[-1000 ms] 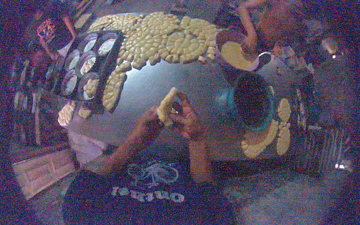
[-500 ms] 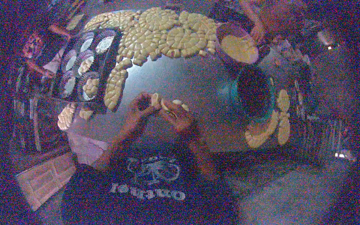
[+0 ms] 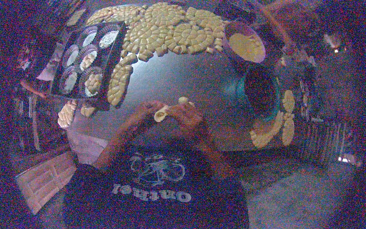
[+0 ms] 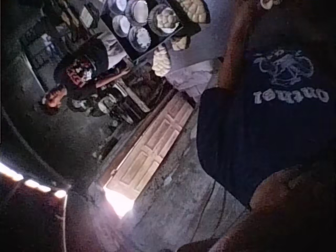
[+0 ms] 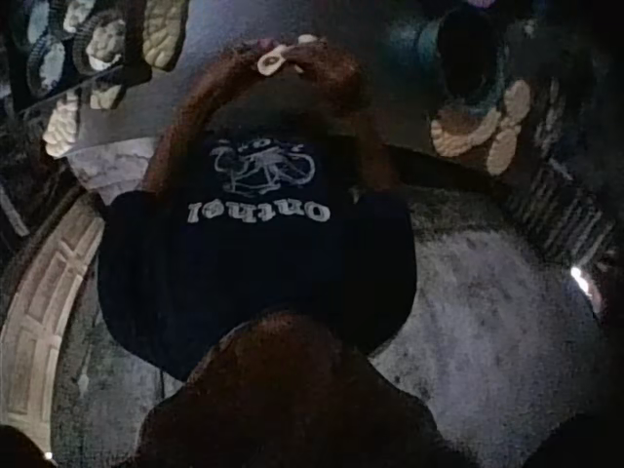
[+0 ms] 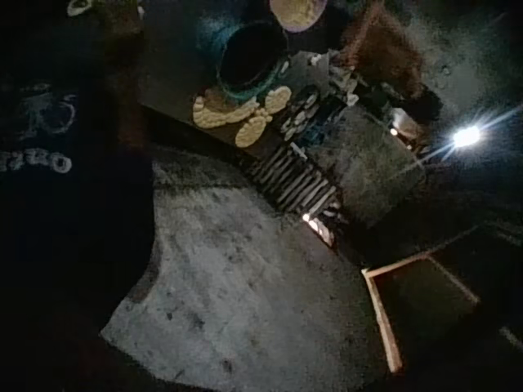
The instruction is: The person shapes pieces of dough into rounds by hand and places them into paper liners on a tray.
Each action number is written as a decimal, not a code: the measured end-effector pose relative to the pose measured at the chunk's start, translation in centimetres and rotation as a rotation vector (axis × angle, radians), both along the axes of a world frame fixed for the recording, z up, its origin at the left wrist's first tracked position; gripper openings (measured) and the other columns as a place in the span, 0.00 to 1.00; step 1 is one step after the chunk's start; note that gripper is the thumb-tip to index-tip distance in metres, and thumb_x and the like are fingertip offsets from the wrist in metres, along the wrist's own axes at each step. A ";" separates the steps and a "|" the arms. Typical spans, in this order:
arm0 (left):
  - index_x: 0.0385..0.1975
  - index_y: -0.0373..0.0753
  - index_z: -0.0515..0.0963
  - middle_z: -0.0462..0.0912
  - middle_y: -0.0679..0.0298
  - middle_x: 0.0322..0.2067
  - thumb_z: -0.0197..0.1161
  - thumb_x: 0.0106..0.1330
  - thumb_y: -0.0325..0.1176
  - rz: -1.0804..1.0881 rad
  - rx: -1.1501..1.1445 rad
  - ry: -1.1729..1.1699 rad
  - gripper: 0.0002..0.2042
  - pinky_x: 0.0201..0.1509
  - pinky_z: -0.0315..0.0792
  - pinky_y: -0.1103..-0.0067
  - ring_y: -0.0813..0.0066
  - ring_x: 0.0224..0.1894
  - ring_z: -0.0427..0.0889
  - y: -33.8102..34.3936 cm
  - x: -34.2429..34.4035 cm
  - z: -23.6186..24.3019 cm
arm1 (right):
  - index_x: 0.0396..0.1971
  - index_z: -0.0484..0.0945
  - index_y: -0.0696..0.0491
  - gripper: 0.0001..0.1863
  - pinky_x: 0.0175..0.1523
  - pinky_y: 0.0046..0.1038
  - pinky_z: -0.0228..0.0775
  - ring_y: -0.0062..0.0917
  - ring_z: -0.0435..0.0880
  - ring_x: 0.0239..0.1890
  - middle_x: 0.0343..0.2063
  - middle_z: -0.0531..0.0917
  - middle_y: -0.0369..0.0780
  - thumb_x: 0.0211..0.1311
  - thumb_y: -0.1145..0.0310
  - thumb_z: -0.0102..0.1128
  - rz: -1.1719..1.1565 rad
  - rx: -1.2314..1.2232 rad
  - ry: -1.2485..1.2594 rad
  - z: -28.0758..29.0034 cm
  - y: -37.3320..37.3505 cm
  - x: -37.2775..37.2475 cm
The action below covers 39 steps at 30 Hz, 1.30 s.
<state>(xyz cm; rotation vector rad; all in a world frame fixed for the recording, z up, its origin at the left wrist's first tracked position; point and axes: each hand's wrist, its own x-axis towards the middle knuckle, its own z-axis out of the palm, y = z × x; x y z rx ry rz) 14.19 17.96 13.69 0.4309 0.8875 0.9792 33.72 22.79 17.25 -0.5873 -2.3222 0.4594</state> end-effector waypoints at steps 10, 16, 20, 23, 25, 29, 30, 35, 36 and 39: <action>0.47 0.32 0.74 0.80 0.59 0.45 0.61 0.66 0.29 0.178 -0.080 -0.034 0.13 0.55 0.74 0.76 0.71 0.47 0.79 -1.0 1.0 -0.8 | 0.38 0.81 0.56 0.11 0.53 0.34 0.75 0.37 0.82 0.45 0.40 0.82 0.44 0.54 0.74 0.67 -0.462 0.104 -0.018 -3.2 -4.8 -3.8; 0.47 0.33 0.75 0.80 0.58 0.46 0.61 0.65 0.27 0.048 0.221 0.141 0.12 0.56 0.72 0.78 0.73 0.49 0.78 -1.4 0.4 -1.0 | 0.37 0.82 0.57 0.09 0.48 0.29 0.75 0.27 0.82 0.44 0.34 0.84 0.40 0.56 0.75 0.66 -0.645 -0.953 0.426 -3.6 -4.4 -3.0; 0.48 0.33 0.76 0.80 0.59 0.46 0.61 0.65 0.29 0.054 0.252 0.150 0.13 0.53 0.73 0.78 0.73 0.48 0.79 -1.2 1.0 -0.7 | 0.39 0.82 0.57 0.10 0.49 0.28 0.75 0.23 0.81 0.45 0.36 0.84 0.38 0.55 0.74 0.67 -0.523 -1.073 0.482 -5.0 -3.8 -1.2; 0.46 0.32 0.77 0.82 0.60 0.43 0.62 0.65 0.30 0.137 0.184 0.315 0.13 0.50 0.74 0.78 0.73 0.44 0.80 -1.3 2.2 -1.7 | 0.39 0.83 0.54 0.12 0.49 0.29 0.75 0.26 0.82 0.45 0.38 0.84 0.39 0.54 0.74 0.68 -0.580 -0.681 0.139 -3.9 -4.4 -1.3; 0.45 0.32 0.78 0.83 0.61 0.40 0.62 0.65 0.31 0.187 0.075 0.213 0.12 0.48 0.75 0.78 0.73 0.42 0.81 -1.4 2.4 -2.7 | 0.40 0.83 0.52 0.13 0.49 0.30 0.76 0.29 0.82 0.45 0.40 0.83 0.39 0.52 0.75 0.68 -0.522 -0.227 0.013 -2.1 -4.9 -2.1; 0.44 0.32 0.79 0.83 0.61 0.37 0.62 0.65 0.31 0.067 0.187 0.314 0.11 0.48 0.75 0.77 0.73 0.41 0.81 -2.2 1.8 -3.4 | 0.40 0.83 0.51 0.15 0.48 0.29 0.76 0.31 0.83 0.43 0.40 0.82 0.39 0.49 0.75 0.69 -0.393 -0.191 -0.054 -5.2 -6.0 -0.5; 0.44 0.32 0.79 0.83 0.61 0.37 0.62 0.65 0.31 -0.001 0.206 0.376 0.11 0.48 0.75 0.77 0.73 0.41 0.81 -2.7 1.4 -3.0 | 0.40 0.83 0.51 0.15 0.47 0.28 0.76 0.30 0.83 0.42 0.40 0.82 0.39 0.49 0.75 0.69 -0.384 -0.261 -0.087 -5.7 -6.1 0.2; 0.41 0.34 0.79 0.83 0.62 0.34 0.62 0.65 0.33 -0.114 0.416 0.586 0.10 0.44 0.74 0.76 0.75 0.38 0.80 -4.9 0.8 -2.3 | 0.37 0.84 0.54 0.12 0.44 0.25 0.75 0.26 0.83 0.38 0.35 0.83 0.39 0.50 0.75 0.69 -0.530 -1.025 0.146 -5.7 -7.3 -0.2; 0.40 0.34 0.79 0.83 0.63 0.33 0.62 0.65 0.33 -0.131 0.395 0.617 0.10 0.43 0.74 0.76 0.76 0.37 0.80 -5.1 0.9 -2.6 | 0.36 0.84 0.55 0.11 0.44 0.25 0.75 0.25 0.83 0.37 0.34 0.83 0.39 0.50 0.75 0.69 -0.504 -0.953 0.051 -6.9 -7.1 0.4; 0.38 0.34 0.79 0.82 0.64 0.31 0.62 0.65 0.34 -0.180 0.339 0.568 0.09 0.40 0.73 0.77 0.77 0.35 0.78 -5.2 1.2 -3.6 | 0.33 0.84 0.57 0.07 0.44 0.26 0.75 0.25 0.83 0.37 0.32 0.83 0.39 0.52 0.74 0.68 -0.482 -0.854 -0.105 -7.0 -7.0 0.6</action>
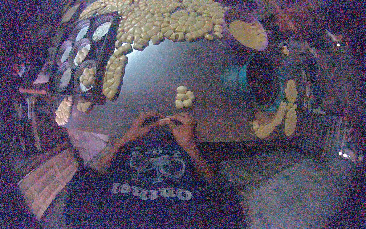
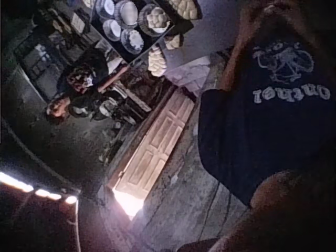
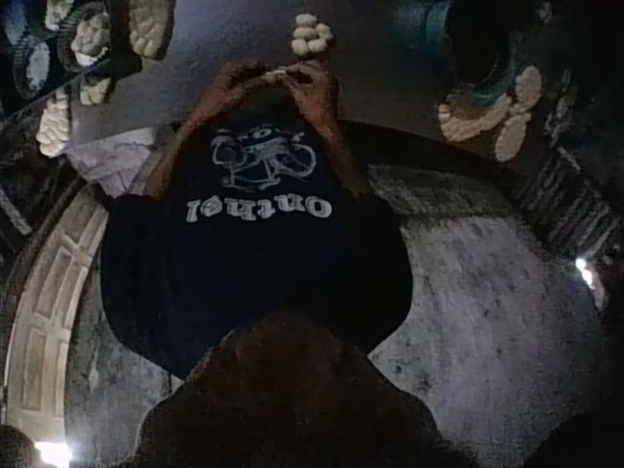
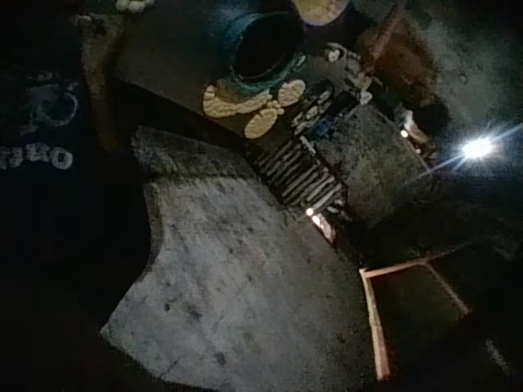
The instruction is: The person shapes pieces of dough into rounds by hand and places them into paper liners on a tray.
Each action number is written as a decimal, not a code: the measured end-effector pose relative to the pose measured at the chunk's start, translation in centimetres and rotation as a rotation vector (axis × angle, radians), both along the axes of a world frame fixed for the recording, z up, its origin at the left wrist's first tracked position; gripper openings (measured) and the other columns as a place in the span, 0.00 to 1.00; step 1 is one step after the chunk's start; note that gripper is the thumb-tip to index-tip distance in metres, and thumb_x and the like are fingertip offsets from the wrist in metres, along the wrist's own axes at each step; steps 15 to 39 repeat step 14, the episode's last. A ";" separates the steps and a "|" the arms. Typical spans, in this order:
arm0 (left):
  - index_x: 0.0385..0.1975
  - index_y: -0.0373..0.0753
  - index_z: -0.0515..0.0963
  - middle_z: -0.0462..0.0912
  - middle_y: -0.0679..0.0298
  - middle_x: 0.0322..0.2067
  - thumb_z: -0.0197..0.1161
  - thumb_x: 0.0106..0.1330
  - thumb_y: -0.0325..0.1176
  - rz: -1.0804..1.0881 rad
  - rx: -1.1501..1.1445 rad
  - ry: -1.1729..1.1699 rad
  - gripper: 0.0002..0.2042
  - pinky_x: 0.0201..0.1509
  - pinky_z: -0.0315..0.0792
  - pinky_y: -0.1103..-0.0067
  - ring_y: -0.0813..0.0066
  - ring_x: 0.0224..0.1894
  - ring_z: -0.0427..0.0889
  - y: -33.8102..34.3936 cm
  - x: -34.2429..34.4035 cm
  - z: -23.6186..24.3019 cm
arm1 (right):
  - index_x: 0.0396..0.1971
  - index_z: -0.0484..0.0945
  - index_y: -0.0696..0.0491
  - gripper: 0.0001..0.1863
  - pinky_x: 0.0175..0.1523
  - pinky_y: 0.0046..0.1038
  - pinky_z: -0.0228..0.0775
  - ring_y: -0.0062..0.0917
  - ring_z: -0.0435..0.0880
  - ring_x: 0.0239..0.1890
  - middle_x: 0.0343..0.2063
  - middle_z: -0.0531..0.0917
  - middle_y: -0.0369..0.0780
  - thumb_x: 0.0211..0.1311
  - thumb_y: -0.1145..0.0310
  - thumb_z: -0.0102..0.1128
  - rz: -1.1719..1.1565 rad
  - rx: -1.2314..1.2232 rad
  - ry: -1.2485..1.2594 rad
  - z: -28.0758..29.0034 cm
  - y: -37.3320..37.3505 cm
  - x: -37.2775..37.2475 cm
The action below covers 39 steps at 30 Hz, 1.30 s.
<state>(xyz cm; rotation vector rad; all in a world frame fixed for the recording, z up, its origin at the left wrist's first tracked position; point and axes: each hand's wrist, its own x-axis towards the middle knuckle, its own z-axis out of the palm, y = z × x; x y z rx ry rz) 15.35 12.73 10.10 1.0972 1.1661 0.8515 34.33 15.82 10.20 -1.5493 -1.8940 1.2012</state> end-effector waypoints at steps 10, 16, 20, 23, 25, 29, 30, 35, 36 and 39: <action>0.34 0.35 0.76 0.82 0.60 0.30 0.62 0.63 0.32 0.062 0.117 0.298 0.07 0.36 0.73 0.75 0.71 0.32 0.80 -0.1 1.2 -1.1 | 0.29 0.85 0.56 0.06 0.45 0.27 0.74 0.25 0.83 0.38 0.33 0.85 0.39 0.57 0.70 0.65 0.097 -0.292 0.124 -0.1 2.2 1.4; 0.41 0.37 0.74 0.82 0.58 0.32 0.61 0.64 0.30 0.165 0.353 0.288 0.09 0.38 0.74 0.72 0.64 0.35 0.83 -0.5 1.6 -0.9 | 0.37 0.85 0.52 0.08 0.48 0.29 0.74 0.26 0.83 0.38 0.33 0.85 0.40 0.57 0.69 0.65 0.065 -0.597 0.277 -1.9 3.1 2.6; 0.41 0.37 0.74 0.82 0.58 0.32 0.61 0.64 0.30 0.165 0.353 0.288 0.09 0.38 0.74 0.72 0.64 0.35 0.83 -0.5 1.6 -0.9 | 0.37 0.85 0.52 0.08 0.48 0.29 0.74 0.26 0.83 0.38 0.33 0.85 0.40 0.57 0.69 0.65 0.065 -0.597 0.277 -1.9 3.1 2.6; 0.41 0.37 0.74 0.82 0.58 0.32 0.61 0.64 0.30 0.165 0.353 0.288 0.09 0.38 0.74 0.72 0.64 0.35 0.83 -0.5 1.6 -0.9 | 0.37 0.85 0.52 0.08 0.48 0.29 0.74 0.26 0.83 0.38 0.33 0.85 0.40 0.57 0.69 0.65 0.065 -0.597 0.277 -1.9 3.1 2.6; 0.41 0.37 0.74 0.82 0.58 0.32 0.61 0.64 0.30 0.165 0.353 0.288 0.09 0.38 0.74 0.72 0.64 0.35 0.83 -0.5 1.6 -0.9 | 0.37 0.85 0.52 0.08 0.48 0.29 0.74 0.26 0.83 0.38 0.33 0.85 0.40 0.57 0.69 0.65 0.065 -0.597 0.277 -1.9 3.1 2.6; 0.41 0.37 0.74 0.82 0.58 0.32 0.61 0.64 0.30 0.165 0.353 0.288 0.09 0.38 0.74 0.72 0.64 0.35 0.83 -0.5 1.6 -0.9 | 0.37 0.85 0.52 0.08 0.48 0.29 0.74 0.26 0.83 0.38 0.33 0.85 0.40 0.57 0.69 0.65 0.065 -0.597 0.277 -1.9 3.1 2.6; 0.41 0.37 0.74 0.82 0.58 0.32 0.61 0.64 0.30 0.165 0.353 0.288 0.09 0.38 0.74 0.72 0.64 0.35 0.83 -0.5 1.6 -0.9 | 0.37 0.85 0.52 0.08 0.48 0.29 0.74 0.26 0.83 0.38 0.33 0.85 0.40 0.57 0.69 0.65 0.065 -0.597 0.277 -1.9 3.1 2.6; 0.41 0.37 0.74 0.82 0.58 0.32 0.61 0.64 0.30 0.165 0.353 0.288 0.09 0.38 0.74 0.72 0.64 0.35 0.83 -0.5 1.6 -0.9 | 0.37 0.85 0.52 0.08 0.48 0.29 0.74 0.26 0.83 0.38 0.33 0.85 0.40 0.57 0.69 0.65 0.065 -0.597 0.277 -1.9 3.1 2.6; 0.41 0.37 0.74 0.82 0.58 0.32 0.61 0.64 0.30 0.165 0.353 0.288 0.09 0.38 0.74 0.72 0.64 0.35 0.83 -0.5 1.6 -0.9 | 0.37 0.85 0.52 0.08 0.48 0.29 0.74 0.26 0.83 0.38 0.33 0.85 0.40 0.57 0.69 0.65 0.065 -0.597 0.277 -1.9 3.1 2.6; 0.41 0.37 0.74 0.82 0.58 0.32 0.61 0.64 0.30 0.165 0.353 0.288 0.09 0.38 0.74 0.72 0.64 0.35 0.83 -0.5 1.6 -0.9 | 0.37 0.85 0.52 0.08 0.48 0.29 0.74 0.26 0.83 0.38 0.33 0.85 0.40 0.57 0.69 0.65 0.065 -0.597 0.277 -1.9 3.1 2.6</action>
